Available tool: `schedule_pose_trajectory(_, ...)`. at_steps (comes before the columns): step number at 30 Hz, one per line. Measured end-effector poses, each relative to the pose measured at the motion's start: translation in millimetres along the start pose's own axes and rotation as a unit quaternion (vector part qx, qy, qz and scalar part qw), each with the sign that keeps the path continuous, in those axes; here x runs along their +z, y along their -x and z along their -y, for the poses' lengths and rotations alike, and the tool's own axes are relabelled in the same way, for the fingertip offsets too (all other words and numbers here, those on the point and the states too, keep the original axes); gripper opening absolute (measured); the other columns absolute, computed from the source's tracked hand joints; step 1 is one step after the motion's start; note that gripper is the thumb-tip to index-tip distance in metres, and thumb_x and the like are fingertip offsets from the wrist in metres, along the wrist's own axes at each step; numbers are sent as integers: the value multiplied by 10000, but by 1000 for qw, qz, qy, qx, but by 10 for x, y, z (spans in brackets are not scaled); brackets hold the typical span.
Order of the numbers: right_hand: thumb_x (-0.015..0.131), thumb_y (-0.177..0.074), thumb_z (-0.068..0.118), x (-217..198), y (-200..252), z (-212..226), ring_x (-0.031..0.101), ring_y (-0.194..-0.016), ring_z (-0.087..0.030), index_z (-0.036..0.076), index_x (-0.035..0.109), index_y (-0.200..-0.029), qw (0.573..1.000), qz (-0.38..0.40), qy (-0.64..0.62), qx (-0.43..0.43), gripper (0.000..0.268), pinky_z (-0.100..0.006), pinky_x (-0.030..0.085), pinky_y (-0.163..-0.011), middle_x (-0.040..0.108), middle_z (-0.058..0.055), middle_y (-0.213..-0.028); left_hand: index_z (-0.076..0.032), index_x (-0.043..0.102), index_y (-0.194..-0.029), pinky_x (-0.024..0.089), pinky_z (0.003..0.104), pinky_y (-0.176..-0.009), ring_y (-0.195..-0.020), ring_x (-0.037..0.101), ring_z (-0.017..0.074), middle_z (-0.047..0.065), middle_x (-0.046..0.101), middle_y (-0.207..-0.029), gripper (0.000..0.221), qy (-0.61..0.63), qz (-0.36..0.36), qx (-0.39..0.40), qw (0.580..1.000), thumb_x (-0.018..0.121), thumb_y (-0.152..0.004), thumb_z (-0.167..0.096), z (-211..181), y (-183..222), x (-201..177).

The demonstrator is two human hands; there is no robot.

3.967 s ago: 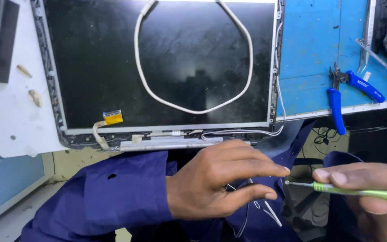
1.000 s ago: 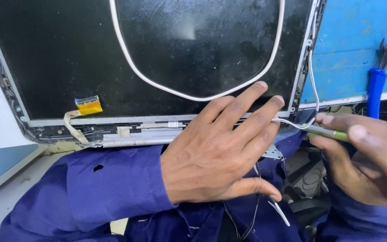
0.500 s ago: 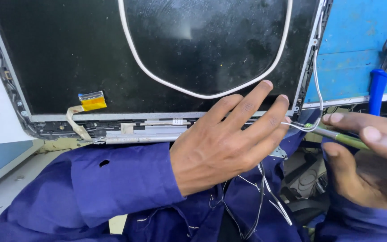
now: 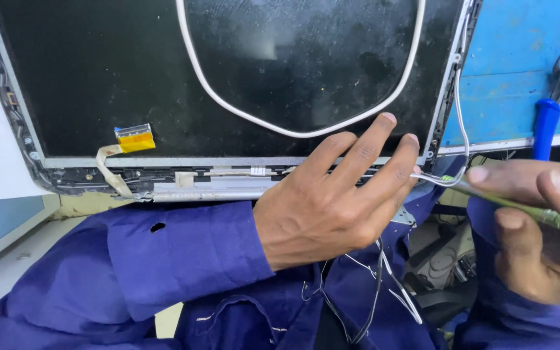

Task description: The person works on a disassembled laptop screen assembly resting on a blue workbench, pressing a white cable into the bezel channel and holding the panel edge. They use a green-handled screwdriver to work on screws and small components near the panel edge, repositioning the cable and panel repeatedly.

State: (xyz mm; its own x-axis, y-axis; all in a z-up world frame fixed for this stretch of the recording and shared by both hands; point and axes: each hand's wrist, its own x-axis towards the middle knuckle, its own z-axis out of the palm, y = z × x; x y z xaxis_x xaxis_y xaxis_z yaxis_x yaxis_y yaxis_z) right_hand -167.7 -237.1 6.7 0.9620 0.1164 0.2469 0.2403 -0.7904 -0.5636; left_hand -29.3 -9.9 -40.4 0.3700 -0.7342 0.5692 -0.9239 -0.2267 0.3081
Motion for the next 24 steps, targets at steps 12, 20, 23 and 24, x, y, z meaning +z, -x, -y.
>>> schedule_pose_trajectory(12, 577, -1096, 48, 56, -15, 7, 698, -1018, -398, 50, 312, -1548, 1000, -9, -5, 6, 524, -461, 588, -967, 681, -303, -1149, -120, 824, -1031, 530, 339, -875, -1210, 673, 310, 73, 683, -1248, 136, 4, 10, -4, 1000, 722, -1082, -194, 5, 2, -22)
schedule_pose_trajectory(20, 784, -1040, 102, -73, 12, -95, 747, -943, -387, 5, 415, -1365, 994, 54, 39, -83, 501, -461, 607, -849, 742, -262, -1073, -107, 824, -1025, 517, 332, -868, -1189, 678, 292, 61, 686, -1213, 155, 6, 0, -12, 1000, 721, -1096, -198, 12, -41, -50)
schedule_pose_trajectory(23, 524, -1127, 188, 57, 20, 123, 689, -1105, -416, 13, 444, -1370, 998, -22, 7, 54, 311, -472, 558, -1030, 709, -310, -1213, -92, 824, -1072, 525, 334, -868, -1200, 676, 295, 63, 682, -1230, 164, 7, 6, -13, 1000, 698, -1101, -193, 12, -19, -40)
schedule_pose_trajectory(24, 506, -1145, 64, 70, 49, 72, 696, -1041, -393, 67, 390, -1433, 999, -27, -14, 30, 310, -434, 576, -965, 694, -254, -1126, -92, 828, -1068, 536, 335, -875, -1202, 678, 291, 63, 685, -1238, 172, 1, 9, -11, 1000, 708, -1101, -211, 9, -11, -33)
